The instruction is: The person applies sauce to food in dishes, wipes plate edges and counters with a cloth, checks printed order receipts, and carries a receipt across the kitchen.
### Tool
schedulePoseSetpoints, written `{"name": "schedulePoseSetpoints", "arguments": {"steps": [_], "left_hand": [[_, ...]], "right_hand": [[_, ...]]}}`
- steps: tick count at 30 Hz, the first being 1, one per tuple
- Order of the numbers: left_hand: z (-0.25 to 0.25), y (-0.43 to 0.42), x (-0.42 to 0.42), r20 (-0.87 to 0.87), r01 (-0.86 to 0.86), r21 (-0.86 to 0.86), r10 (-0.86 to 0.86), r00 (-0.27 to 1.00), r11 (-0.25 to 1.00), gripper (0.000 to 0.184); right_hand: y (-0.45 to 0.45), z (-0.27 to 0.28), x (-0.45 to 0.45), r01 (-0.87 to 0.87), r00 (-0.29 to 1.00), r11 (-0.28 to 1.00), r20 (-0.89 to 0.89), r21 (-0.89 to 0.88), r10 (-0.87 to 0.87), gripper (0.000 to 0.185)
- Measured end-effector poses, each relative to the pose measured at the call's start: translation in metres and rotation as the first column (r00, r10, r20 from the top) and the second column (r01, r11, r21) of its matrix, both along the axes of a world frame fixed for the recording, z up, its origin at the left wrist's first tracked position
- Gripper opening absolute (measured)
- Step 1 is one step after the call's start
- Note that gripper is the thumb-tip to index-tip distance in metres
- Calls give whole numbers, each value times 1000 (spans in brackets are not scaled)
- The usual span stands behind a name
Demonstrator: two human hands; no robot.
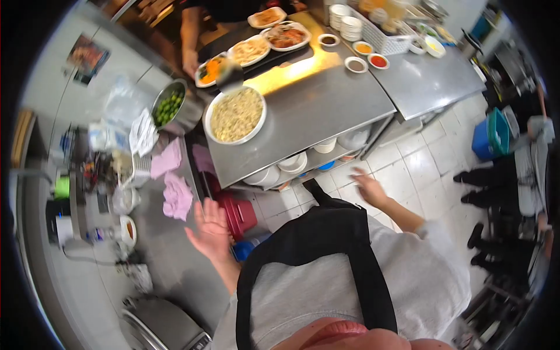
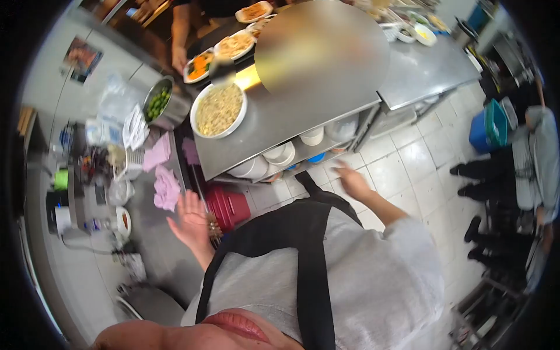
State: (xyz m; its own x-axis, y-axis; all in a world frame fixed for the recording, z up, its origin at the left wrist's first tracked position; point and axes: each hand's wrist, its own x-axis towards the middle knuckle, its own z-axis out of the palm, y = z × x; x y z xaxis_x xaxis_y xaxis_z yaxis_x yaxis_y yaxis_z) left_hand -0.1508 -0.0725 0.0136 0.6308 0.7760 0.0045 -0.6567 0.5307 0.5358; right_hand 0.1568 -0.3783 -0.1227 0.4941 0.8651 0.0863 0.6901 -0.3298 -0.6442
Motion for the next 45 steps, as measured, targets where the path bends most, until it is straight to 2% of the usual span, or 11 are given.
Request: {"name": "schedulePoseSetpoints", "arguments": {"steps": [1,2,6,10,12,16,26,29,39,42,45], "left_hand": [[1,12,-15,-130,-126,101,139,982,987,64],[3,22,-26,-244,-235,217,285,927,948,60],[17,33,-30,-445,-337,523,588,676,783,54],[8,24,3,-431,-201,510,450,782,837,51],[1,10,31,-532,-84,493,376,759,866,47],[-8,-12,76,-527,82,642,361,770,762,42],[59,-39,118,-356,-74,669,406,842,739,41],[59,-76,164,-335,48,667,242,911,744,43],[61,-235,274,-379,376,766,-106,919,521,46],[32,-280,305,-271,252,947,73,960,200,48],[4,-319,308,-144,199,967,302,943,-160,62]], "right_hand": [[-23,-6,14,108,969,988,212,112,-130,45],[-43,-41,37,502,827,850,-375,158,-419,45],[-74,-19,137,769,533,557,165,313,-830,43],[-34,15,188,797,575,566,19,213,-818,68],[-3,3,182,791,494,393,-110,469,-863,75],[16,-4,173,863,325,207,-194,461,-926,75],[-17,20,169,831,460,346,-189,437,-867,87],[-48,19,189,758,636,561,-188,333,-748,85],[-72,60,179,655,738,640,-523,402,-427,76],[-62,107,113,598,460,740,-888,308,-2,72],[-51,109,83,452,289,834,-936,318,201,70]]}}
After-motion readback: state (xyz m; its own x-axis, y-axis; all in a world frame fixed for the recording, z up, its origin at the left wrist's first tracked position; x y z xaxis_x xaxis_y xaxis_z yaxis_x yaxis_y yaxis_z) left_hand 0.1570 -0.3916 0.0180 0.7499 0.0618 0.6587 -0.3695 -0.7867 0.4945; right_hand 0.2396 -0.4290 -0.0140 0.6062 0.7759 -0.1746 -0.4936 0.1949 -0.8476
